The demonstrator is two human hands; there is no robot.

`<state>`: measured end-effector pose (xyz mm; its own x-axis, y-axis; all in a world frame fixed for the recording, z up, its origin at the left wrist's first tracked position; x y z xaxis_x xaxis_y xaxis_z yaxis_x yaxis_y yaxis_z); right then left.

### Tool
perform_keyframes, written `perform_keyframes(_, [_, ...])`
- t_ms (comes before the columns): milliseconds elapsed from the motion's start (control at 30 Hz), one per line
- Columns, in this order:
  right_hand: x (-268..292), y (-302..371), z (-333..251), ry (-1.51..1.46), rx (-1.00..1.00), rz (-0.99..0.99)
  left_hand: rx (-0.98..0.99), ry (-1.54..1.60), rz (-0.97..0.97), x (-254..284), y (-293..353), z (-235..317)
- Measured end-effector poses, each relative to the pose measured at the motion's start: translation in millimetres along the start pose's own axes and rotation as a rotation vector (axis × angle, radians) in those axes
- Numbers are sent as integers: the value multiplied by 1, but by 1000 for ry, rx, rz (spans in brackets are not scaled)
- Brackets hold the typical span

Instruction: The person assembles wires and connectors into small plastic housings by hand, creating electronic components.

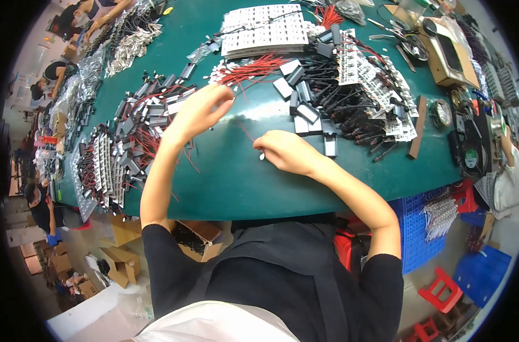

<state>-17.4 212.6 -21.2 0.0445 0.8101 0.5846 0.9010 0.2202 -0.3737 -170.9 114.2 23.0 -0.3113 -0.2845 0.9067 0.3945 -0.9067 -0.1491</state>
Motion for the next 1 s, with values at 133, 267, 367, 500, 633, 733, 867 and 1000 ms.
perform_keyframes(133, [8, 28, 26, -550, -435, 54, -283, -84, 120, -53, -54, 29])
perform_keyframes(267, [17, 49, 7, -239, -614, -263, -437, -136, 137, -87, -71, 34])
perform_keyframes(367, [24, 62, -2, 171, -309, -145, -392, -138, 67, -92, -69, 39])
perform_keyframes(500, [25, 62, -18, 643, -274, -228, -260, -159, -31, -79, -42, 26])
perform_keyframes(633, [17, 34, -15, 565, -235, -93, -60, 163, 126, -46, -3, 19])
perform_keyframes(733, [3, 22, 4, 435, -231, -20, 75, 590, 269, -38, 28, 12])
perform_keyframes(867, [-18, 11, 6, 448, -180, -171, 109, 656, 377, -28, 72, 20])
perform_keyframes(1000, [-14, 9, 6, 272, -195, -93, 56, 557, 447, -19, 88, 29])
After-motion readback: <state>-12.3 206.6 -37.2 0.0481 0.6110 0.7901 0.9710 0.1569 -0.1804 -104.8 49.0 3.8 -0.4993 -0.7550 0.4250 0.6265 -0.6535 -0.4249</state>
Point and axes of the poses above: each hand's wrist, its own y-axis away from the middle knuckle, its own x-axis out of the back of the hand, z = x × y, the point moved 7 cm from there along -y, towards the middle knuckle, and after that the axes turned 1 degree about -z, right-handed, at the moved point
